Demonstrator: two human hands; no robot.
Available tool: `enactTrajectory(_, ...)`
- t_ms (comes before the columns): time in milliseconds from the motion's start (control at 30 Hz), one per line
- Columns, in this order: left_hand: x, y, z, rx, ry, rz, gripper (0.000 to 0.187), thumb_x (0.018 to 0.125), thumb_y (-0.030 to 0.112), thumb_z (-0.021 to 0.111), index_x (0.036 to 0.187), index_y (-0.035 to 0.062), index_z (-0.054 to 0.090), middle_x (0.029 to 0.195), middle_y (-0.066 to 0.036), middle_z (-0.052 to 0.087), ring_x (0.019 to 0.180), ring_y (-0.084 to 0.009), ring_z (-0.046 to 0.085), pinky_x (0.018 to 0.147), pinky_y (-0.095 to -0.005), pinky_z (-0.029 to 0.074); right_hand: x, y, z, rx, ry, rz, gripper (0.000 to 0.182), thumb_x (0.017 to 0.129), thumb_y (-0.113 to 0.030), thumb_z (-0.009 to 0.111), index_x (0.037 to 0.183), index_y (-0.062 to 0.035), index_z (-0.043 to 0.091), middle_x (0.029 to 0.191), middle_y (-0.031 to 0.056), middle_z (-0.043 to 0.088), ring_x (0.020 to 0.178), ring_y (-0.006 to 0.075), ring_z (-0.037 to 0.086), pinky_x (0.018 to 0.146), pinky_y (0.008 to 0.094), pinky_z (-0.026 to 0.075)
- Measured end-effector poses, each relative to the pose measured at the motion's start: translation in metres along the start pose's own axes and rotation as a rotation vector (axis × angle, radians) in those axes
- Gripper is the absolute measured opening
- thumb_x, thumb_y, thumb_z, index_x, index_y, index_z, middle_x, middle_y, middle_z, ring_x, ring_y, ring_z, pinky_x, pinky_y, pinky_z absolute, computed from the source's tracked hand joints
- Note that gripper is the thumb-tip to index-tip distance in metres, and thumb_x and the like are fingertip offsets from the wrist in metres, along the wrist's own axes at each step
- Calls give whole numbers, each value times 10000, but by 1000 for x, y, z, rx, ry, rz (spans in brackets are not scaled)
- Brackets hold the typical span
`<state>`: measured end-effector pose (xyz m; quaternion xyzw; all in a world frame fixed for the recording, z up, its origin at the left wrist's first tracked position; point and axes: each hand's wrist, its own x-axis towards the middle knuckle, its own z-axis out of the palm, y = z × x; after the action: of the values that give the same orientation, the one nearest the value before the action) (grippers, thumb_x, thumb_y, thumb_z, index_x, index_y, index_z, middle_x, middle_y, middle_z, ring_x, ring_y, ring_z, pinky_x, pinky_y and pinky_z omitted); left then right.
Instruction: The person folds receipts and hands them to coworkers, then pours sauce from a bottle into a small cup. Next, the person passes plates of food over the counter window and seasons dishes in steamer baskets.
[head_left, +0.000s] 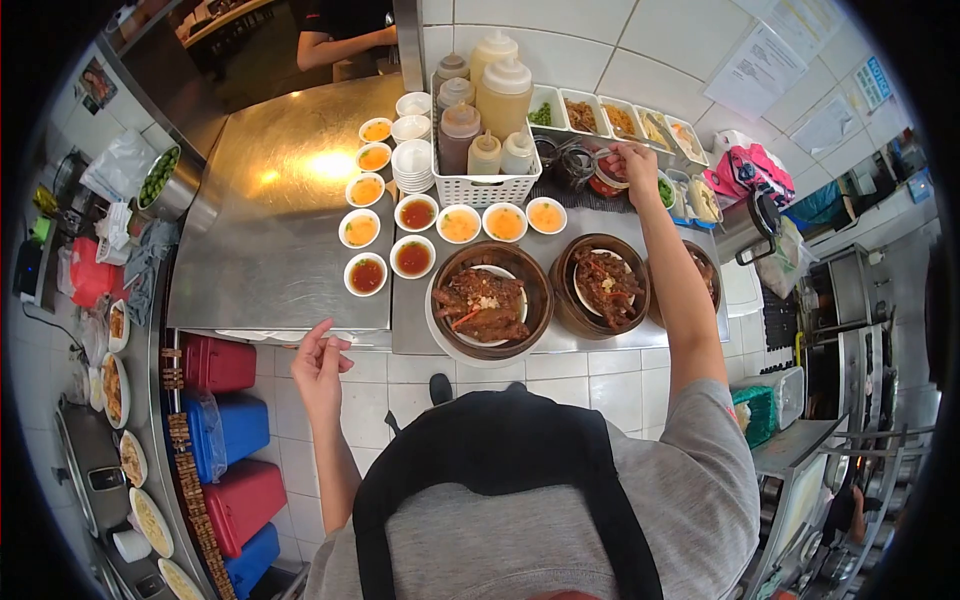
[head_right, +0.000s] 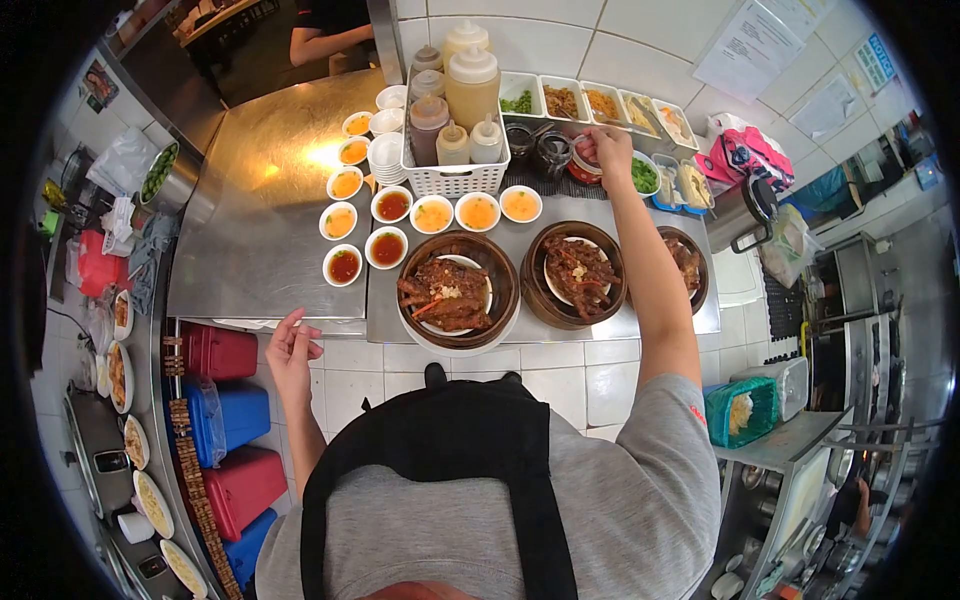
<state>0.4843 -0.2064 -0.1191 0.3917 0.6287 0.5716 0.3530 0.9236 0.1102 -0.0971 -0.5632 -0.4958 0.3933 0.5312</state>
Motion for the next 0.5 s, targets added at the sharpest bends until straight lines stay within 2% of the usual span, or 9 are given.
enactTrajectory(33,1,1,1,14,-3,4,270,864,98,518,1116,7,549,718,-24,596,520,-32,485,479,-157,400,0,6,-4,-1,6,-1,175,843,-86,477,844,31,606,651,59,608,499,108,528,467,213,419)
enactTrajectory(100,2,1,3,1,-14,4,272,864,101,519,1118,7,548,718,-24,596,520,-32,484,482,-158,400,-2,12,-9,228,76,96,184,850,-73,453,872,36,598,664,78,603,503,128,535,471,228,425)
enactTrajectory(200,2,3,10,-5,-36,-4,278,863,105,520,1122,8,546,721,-23,598,519,-33,483,485,-160,400,-6,17,-19,378,79,158,184,852,-68,446,897,43,587,674,89,597,522,146,545,486,239,435)
enactTrajectory(333,5,1,17,16,-76,-20,285,864,106,515,1130,8,541,732,-23,600,525,-33,485,489,-160,399,-29,3,-43,495,33,124,177,863,-89,465,902,31,589,717,93,602,592,142,560,538,232,442)
enactTrajectory(433,8,0,24,15,-117,-11,283,866,105,511,1131,9,538,742,-25,603,530,-34,485,492,-160,395,-78,-20,-63,408,21,-2,181,871,-104,474,916,27,590,728,84,595,621,121,550,570,224,434)
enactTrajectory(500,10,2,31,7,-135,-16,280,867,101,508,1130,8,537,741,-26,601,531,-34,483,493,-160,393,-128,-41,-70,120,33,-70,192,878,-118,482,932,29,592,728,67,586,634,102,529,591,218,419)
